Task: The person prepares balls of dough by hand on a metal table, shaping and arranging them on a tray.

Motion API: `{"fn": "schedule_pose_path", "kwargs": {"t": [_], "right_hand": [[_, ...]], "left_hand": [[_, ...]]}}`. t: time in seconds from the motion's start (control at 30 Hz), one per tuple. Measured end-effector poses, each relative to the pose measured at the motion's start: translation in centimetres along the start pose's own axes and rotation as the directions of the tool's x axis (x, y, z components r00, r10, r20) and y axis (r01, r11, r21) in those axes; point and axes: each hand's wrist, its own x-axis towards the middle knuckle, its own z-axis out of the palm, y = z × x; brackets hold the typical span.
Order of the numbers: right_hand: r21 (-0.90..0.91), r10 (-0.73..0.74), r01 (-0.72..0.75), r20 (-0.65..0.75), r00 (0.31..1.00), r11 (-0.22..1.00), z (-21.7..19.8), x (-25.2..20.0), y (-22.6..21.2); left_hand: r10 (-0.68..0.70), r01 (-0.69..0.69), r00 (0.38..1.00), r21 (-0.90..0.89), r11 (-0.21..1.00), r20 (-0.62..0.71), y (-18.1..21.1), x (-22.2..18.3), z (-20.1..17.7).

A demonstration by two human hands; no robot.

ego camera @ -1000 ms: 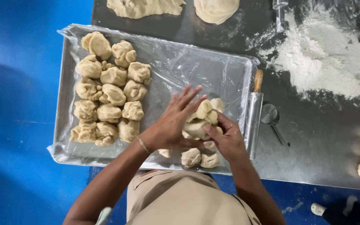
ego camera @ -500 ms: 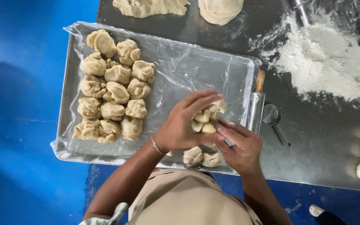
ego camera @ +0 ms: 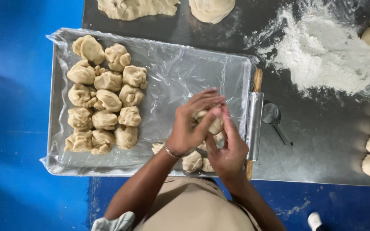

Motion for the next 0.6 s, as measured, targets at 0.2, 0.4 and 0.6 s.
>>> {"fn": "schedule_pose_path", "kwargs": {"t": [0.2, 0.4, 0.6], "right_hand": [[0.675, 0.183, -0.137, 0.003, 0.983, 0.725, 2.6, 0.4, 3.4], [-0.087, 0.060, -0.067, -0.073, 0.995, 0.994, 1.1, 1.2, 6.4], [-0.055, -0.183, 0.179, -0.072, 0.981, 0.982, 1.4, 3.5, 10.6]], "left_hand": [[-0.637, 0.370, 0.750, -0.683, 0.630, -0.181, -3.9, 2.1, 2.6], [0.164, -0.159, 0.986, 0.202, 0.966, -0.008, -5.3, 2.0, 2.4], [-0.750, 0.489, 0.662, -0.748, 0.448, -0.016, -9.6, 4.5, 6.1]]}}
